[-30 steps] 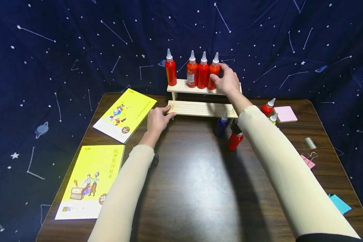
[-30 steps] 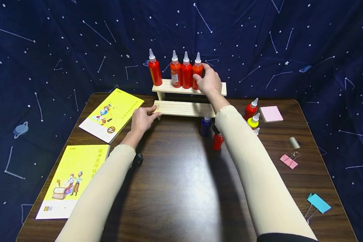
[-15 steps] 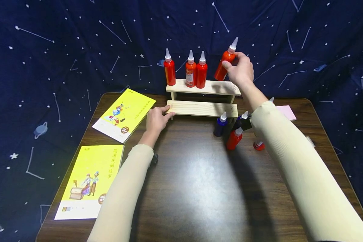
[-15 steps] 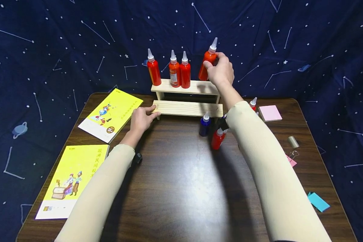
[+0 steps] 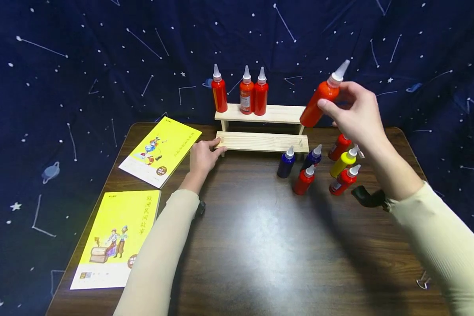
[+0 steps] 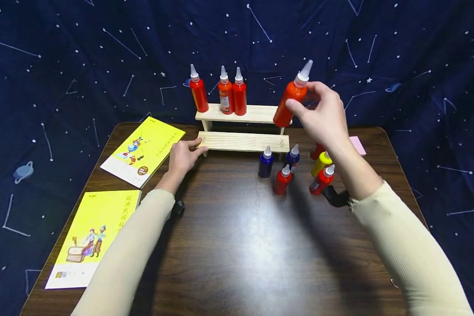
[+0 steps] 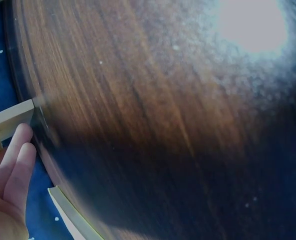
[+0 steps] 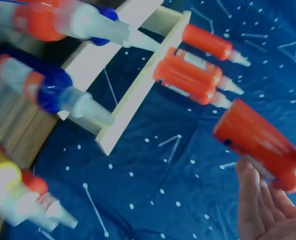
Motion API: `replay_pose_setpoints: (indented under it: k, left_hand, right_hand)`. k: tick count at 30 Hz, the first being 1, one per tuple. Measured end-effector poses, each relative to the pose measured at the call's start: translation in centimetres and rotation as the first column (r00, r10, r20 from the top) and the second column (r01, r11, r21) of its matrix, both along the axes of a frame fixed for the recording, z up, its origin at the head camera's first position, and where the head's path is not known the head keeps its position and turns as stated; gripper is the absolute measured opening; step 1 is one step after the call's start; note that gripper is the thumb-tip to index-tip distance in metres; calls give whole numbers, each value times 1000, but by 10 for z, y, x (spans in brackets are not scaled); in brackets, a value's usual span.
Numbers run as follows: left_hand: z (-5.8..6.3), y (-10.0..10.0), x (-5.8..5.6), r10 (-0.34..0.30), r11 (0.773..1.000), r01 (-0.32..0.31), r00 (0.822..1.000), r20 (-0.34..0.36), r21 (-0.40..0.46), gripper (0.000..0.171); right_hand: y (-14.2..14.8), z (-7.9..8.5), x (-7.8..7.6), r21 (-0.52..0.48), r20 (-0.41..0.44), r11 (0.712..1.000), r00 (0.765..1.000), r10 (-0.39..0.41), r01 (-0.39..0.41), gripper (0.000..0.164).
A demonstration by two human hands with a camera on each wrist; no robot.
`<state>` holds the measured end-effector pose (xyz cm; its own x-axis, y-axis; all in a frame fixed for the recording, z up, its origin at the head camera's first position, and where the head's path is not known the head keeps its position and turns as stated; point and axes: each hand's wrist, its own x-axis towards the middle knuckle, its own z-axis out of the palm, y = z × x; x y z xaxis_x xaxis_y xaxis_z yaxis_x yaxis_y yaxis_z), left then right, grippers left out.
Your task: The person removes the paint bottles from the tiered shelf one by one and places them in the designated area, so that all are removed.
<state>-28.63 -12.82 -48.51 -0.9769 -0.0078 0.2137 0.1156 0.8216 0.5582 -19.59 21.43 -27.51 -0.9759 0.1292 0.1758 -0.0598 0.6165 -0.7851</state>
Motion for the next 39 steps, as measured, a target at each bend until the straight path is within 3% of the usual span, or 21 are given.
replay_pose_setpoints:
  k: [6, 13, 19, 24, 33, 39]
  left_hand:
    - [0, -1, -1, 7, 1000, -7, 1000, 7, 3, 51]
    - [1, -2, -3, 0, 1000, 0, 1000, 7, 9, 51]
    - [0, 0, -1, 7, 1000, -7, 1000, 16, 4, 51]
    - [0, 2, -1, 2, 1000, -2, 1000, 9, 11, 51]
    - [-1, 2, 0, -5, 1000, 5, 1000, 7, 18, 52]
    - [-1, 3, -1, 5, 1000, -5, 1000, 7, 4, 52]
  right_hand:
    - [25, -26, 63, 62, 38, 994, 996, 83, -85, 48]
    - [40, -82, 97, 102, 62, 989, 993, 103, -109, 44]
    - [41, -138, 102, 203, 85, 977, 995, 45, -61, 51]
    - [40, -167, 102, 191, 87, 981, 996, 5, -21, 50]
    - [39, -187, 101, 162, 77, 986, 996, -38, 25, 51]
    - [39, -186, 100, 169, 95, 986, 995, -25, 8, 54]
